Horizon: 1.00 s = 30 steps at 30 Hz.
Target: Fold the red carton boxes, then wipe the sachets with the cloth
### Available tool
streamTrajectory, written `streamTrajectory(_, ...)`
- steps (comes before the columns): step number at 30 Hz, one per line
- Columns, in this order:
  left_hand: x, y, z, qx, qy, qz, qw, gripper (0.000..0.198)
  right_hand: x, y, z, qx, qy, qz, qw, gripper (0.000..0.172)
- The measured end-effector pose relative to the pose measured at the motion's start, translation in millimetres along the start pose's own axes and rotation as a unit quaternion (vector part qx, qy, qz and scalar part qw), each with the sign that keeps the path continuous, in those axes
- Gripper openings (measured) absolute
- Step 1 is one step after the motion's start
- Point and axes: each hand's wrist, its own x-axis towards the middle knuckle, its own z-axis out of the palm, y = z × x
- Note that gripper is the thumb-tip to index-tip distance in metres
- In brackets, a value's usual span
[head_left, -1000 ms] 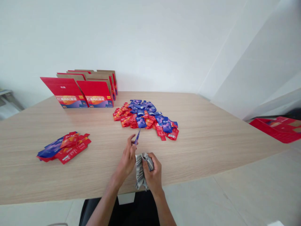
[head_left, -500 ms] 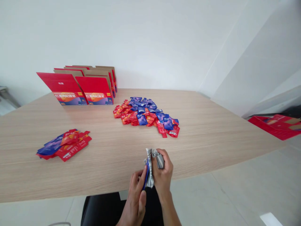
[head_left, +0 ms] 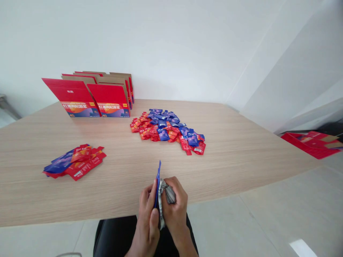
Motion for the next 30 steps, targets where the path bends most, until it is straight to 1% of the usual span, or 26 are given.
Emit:
streamTrajectory(1, -9.9, -0.8, 5.4, -0.002, -0.005, -0.008, 1.000, 0.057, 6.2, -0.8, -3.4, -0.009, 0.012, 0.000, 1.000, 0.016)
streamTrajectory(3, -24.2, -1.3, 13.9, 0.000, 0.006, -0.015, 1.000, 0.058, 14.9, -3.1, -8.3, -0.019, 0.021, -0.002, 1.000, 0.016)
streamTrajectory(5, -28.2, -1.0, 15.8, -0.003, 0.021, -0.015, 1.000, 0.058, 15.7, -5.5, -8.2, -0.017, 0.012, -0.005, 1.000, 0.016)
streamTrajectory(8, -18.9, -0.7, 4.3, -0.026, 0.043, -0.025, 0.998, 0.057, 2.5, -8.7, 1.0, 0.003, -0.023, -0.013, 1.000, 0.019)
streamTrajectory(10, -9.3, -0.7, -9.6, -0.044, 0.054, -0.040, 0.997, 0.057, -10.1, -10.2, 9.2, 0.020, -0.054, -0.015, 0.998, 0.021)
streamTrajectory(12, -1.3, -0.2, -23.9, -0.087, 0.070, -0.070, 0.991, 0.058, -20.5, -10.7, 15.5, 0.034, -0.081, -0.011, 0.996, 0.022)
streamTrajectory(14, 4.1, 0.5, -35.7, -0.166, 0.073, -0.113, 0.977, 0.068, -26.1, -10.0, 18.3, 0.048, -0.096, -0.002, 0.994, 0.020)
streamTrajectory(17, 7.7, -2.8, -46.5, -0.273, 0.054, -0.162, 0.947, 0.102, -26.6, -7.5, 17.3, 0.063, -0.096, 0.019, 0.993, 0.017)
streamTrajectory(18, 7.6, -5.7, -48.4, -0.292, 0.059, -0.173, 0.939, 0.109, -25.8, -6.8, 16.4, 0.063, -0.092, 0.026, 0.993, 0.016)
streamTrajectory(19, 6.8, -9.2, -49.7, -0.308, 0.067, -0.187, 0.931, 0.110, -24.8, -6.4, 15.6, 0.061, -0.087, 0.032, 0.994, 0.015)
streamTrajectory(20, 5.6, -12.7, -50.5, -0.322, 0.071, -0.205, 0.921, 0.107, -23.9, -6.4, 15.0, 0.058, -0.083, 0.038, 0.994, 0.014)
streamTrajectory(22, 2.1, -16.9, -51.4, -0.344, 0.056, -0.249, 0.903, 0.089, -22.9, -7.0, 14.5, 0.056, -0.078, 0.045, 0.994, 0.012)
streamTrajectory(24, -0.8, -14.0, -52.1, -0.353, 0.043, -0.284, 0.890, 0.067, -22.6, -8.1, 14.1, 0.056, -0.079, 0.047, 0.994, 0.010)
streamTrajectory(25, -1.4, -10.1, -52.6, -0.355, 0.050, -0.296, 0.885, 0.060, -22.5, -8.5, 13.7, 0.055, -0.079, 0.046, 0.994, 0.009)
streamTrajectory(27, -0.7, -0.1, -54.3, -0.371, 0.088, -0.304, 0.873, 0.054, -22.2, -8.8, 11.7, 0.053, -0.073, 0.043, 0.995, 0.009)
streamTrajectory(30, 4.8, 9.2, -59.3, -0.414, 0.154, -0.287, 0.850, 0.046, -20.9, -8.5, 5.9, 0.046, -0.054, 0.032, 0.997, 0.009)
